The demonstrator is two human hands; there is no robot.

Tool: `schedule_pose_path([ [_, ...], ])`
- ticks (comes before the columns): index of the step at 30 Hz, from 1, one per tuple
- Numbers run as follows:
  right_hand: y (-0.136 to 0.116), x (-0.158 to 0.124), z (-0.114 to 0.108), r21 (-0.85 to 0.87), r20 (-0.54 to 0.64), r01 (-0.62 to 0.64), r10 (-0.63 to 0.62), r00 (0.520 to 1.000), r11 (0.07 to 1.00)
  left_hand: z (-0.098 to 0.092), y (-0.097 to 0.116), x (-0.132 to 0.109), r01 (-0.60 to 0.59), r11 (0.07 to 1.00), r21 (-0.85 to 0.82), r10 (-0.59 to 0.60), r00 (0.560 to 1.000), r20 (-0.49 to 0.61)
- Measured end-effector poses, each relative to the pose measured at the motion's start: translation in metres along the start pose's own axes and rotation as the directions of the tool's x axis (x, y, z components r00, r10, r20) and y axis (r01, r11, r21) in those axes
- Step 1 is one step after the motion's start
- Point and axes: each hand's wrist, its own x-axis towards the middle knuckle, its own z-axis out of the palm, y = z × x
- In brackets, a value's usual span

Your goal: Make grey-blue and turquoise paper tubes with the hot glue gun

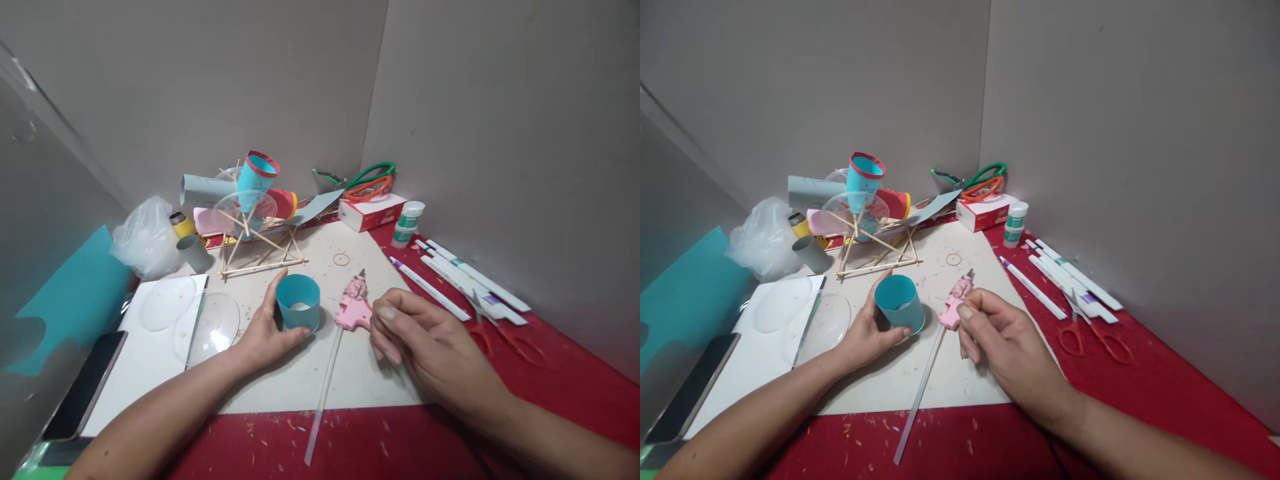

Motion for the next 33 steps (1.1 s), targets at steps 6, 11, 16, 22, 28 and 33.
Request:
schedule_pose_path([
  [6, 0.001, -0.008, 0.0, 0.0, -0.014, 0.076, -0.076, 0.997, 0.997, 0.001, 0.005, 0.0, 0.003, 1.0, -0.007, -0.003, 1.0, 0.022],
  [11, 0.002, -0.014, -0.002, -0.051, -0.012, 0.178, -0.179, 0.984, 0.983, 0.0, 0.007, -0.002, 0.007, 0.999, -0.049, -0.006, 1.0, 0.016],
  [16, 0.002, -0.018, -0.002, -0.18, -0.058, 0.203, -0.217, 0.975, 0.962, 0.0, 0.008, -0.005, -0.066, 0.998, -0.01, 0.066, 0.998, 0.009],
  [22, 0.0, -0.021, 0.002, -0.339, -0.015, 0.249, -0.27, 0.963, 0.907, 0.006, 0.007, -0.012, -0.251, 0.966, 0.066, 0.247, 0.967, 0.058],
  [28, -0.002, -0.015, -0.003, -0.564, 0.27, 0.403, -0.3, 0.915, 0.721, 0.012, 0.009, -0.02, -0.392, 0.899, 0.194, 0.366, 0.917, 0.157],
  [33, -0.006, -0.011, -0.002, -0.547, 0.359, 0.465, -0.307, 0.881, 0.696, 0.007, 0.017, -0.022, -0.437, 0.887, 0.152, 0.437, 0.899, 0.033],
])
